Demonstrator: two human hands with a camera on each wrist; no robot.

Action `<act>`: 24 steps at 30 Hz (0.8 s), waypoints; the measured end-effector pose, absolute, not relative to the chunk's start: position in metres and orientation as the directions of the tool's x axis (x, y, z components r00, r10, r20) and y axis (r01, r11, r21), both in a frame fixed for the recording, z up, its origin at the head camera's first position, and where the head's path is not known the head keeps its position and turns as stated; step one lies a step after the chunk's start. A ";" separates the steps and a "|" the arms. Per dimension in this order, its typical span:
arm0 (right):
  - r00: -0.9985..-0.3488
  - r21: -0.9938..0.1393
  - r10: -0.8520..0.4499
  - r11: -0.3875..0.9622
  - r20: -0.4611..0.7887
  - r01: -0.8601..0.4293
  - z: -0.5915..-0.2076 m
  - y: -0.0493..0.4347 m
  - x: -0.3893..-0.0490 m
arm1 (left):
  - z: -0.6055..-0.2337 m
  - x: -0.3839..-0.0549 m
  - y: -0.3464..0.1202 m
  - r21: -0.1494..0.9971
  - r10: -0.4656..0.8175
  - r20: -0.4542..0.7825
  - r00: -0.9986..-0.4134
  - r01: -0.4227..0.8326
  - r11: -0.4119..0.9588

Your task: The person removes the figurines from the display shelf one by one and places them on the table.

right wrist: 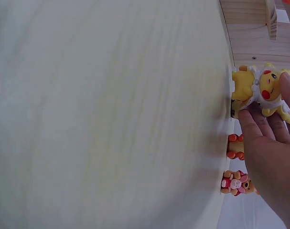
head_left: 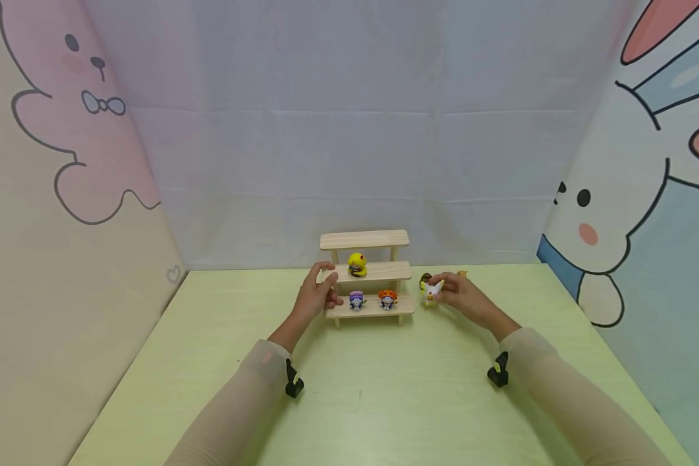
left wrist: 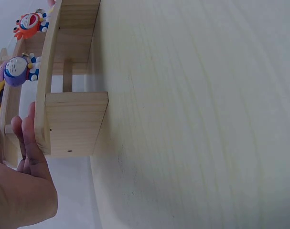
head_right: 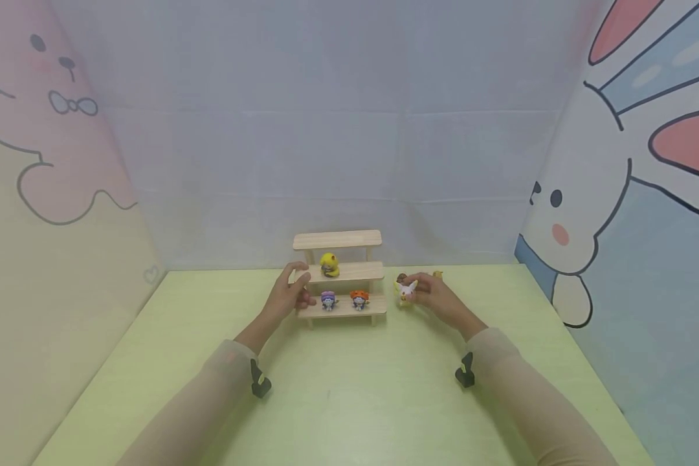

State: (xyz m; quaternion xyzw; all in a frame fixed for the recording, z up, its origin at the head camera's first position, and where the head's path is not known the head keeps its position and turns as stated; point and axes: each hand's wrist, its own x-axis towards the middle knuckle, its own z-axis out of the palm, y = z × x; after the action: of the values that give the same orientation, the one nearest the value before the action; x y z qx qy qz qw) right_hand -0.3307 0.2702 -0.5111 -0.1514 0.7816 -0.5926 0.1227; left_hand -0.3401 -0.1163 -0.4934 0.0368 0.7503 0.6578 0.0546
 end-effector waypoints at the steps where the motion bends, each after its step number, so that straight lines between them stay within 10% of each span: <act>1: -0.921 -0.965 -0.389 0.246 -0.009 -0.095 -0.512 0.270 -0.331 | -0.493 -0.340 -0.116 0.991 0.127 -0.034 -0.991 -0.017 0.131; 24: -0.914 -0.978 -0.406 0.199 -0.017 -0.070 -0.510 0.267 -0.326 | -0.494 -0.339 -0.117 0.991 0.119 -0.035 -0.992 -0.019 0.131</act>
State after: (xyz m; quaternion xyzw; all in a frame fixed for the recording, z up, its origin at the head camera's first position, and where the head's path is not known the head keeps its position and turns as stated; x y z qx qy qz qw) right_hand -0.3255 0.2668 -0.5098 -0.1564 0.7619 -0.6134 0.1370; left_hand -0.3395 -0.1169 -0.4944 0.0330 0.7502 0.6583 0.0524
